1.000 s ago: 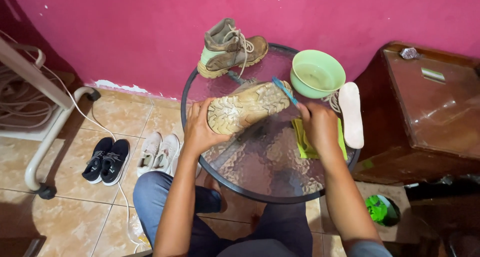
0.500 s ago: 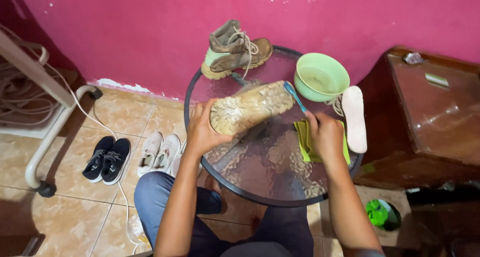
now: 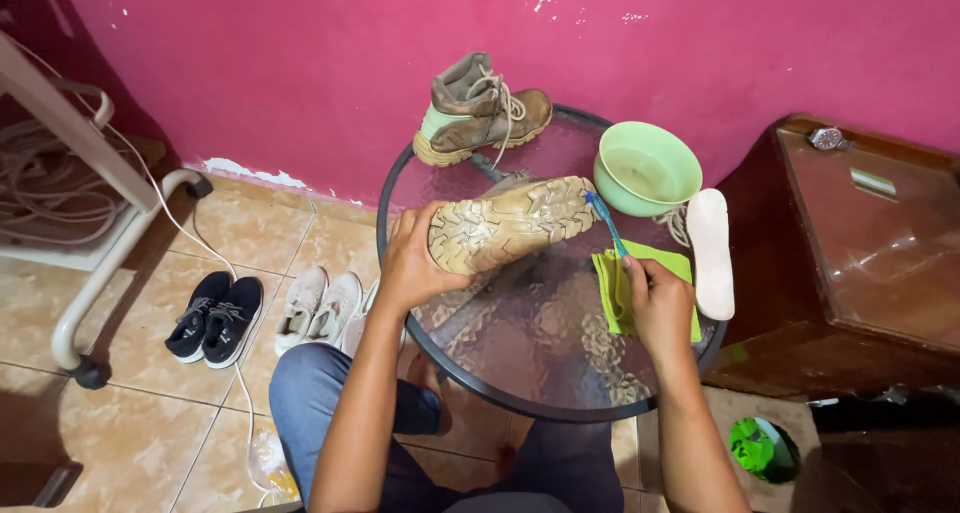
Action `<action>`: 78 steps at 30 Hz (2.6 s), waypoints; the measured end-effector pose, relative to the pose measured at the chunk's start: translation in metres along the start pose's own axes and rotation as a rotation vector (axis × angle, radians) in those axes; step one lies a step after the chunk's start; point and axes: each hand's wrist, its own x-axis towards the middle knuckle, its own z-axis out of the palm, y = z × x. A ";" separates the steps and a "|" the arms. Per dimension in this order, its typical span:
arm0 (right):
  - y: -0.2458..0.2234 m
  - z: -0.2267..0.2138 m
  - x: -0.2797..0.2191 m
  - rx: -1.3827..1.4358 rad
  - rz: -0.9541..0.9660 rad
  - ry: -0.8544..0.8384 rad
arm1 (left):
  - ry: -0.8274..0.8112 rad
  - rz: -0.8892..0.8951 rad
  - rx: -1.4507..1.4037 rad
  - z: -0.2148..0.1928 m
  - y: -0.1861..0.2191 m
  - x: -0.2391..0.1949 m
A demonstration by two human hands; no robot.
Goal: The person scrubs the sole of a hiking boot with a toothbrush and water from a bowl, then wipes the sole with a green cloth. The person repeats the scrubbing and wiping process on the boot's sole.
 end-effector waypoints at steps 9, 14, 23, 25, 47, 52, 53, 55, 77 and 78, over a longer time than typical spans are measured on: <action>-0.017 0.007 0.016 -0.053 -0.038 0.021 | -0.007 -0.023 0.013 -0.008 0.011 0.005; 0.011 0.009 -0.017 0.006 0.044 -0.004 | -0.020 -0.057 0.012 -0.005 0.008 0.006; -0.012 0.015 0.006 0.046 0.038 0.051 | 0.013 -0.037 -0.020 -0.009 0.017 0.005; -0.011 0.015 -0.005 0.046 0.045 0.037 | 0.032 -0.044 -0.029 -0.009 0.015 0.006; -0.022 0.021 -0.013 0.054 0.000 0.082 | -0.050 -0.114 -0.050 -0.011 0.025 0.003; -0.011 0.013 -0.030 0.090 0.004 0.020 | -0.018 -0.155 -0.069 -0.010 0.019 0.005; -0.008 0.014 -0.030 0.094 0.010 0.031 | -0.022 -0.157 -0.066 -0.011 0.020 0.005; -0.009 0.017 -0.030 0.096 0.023 0.044 | -0.035 -0.156 -0.065 -0.011 0.023 0.004; -0.035 0.051 -0.025 -0.102 -0.068 -0.034 | 0.034 -0.025 -0.033 -0.004 0.014 0.002; -0.033 0.056 -0.015 -0.168 -0.059 -0.050 | 0.035 -0.023 -0.028 -0.004 0.014 0.001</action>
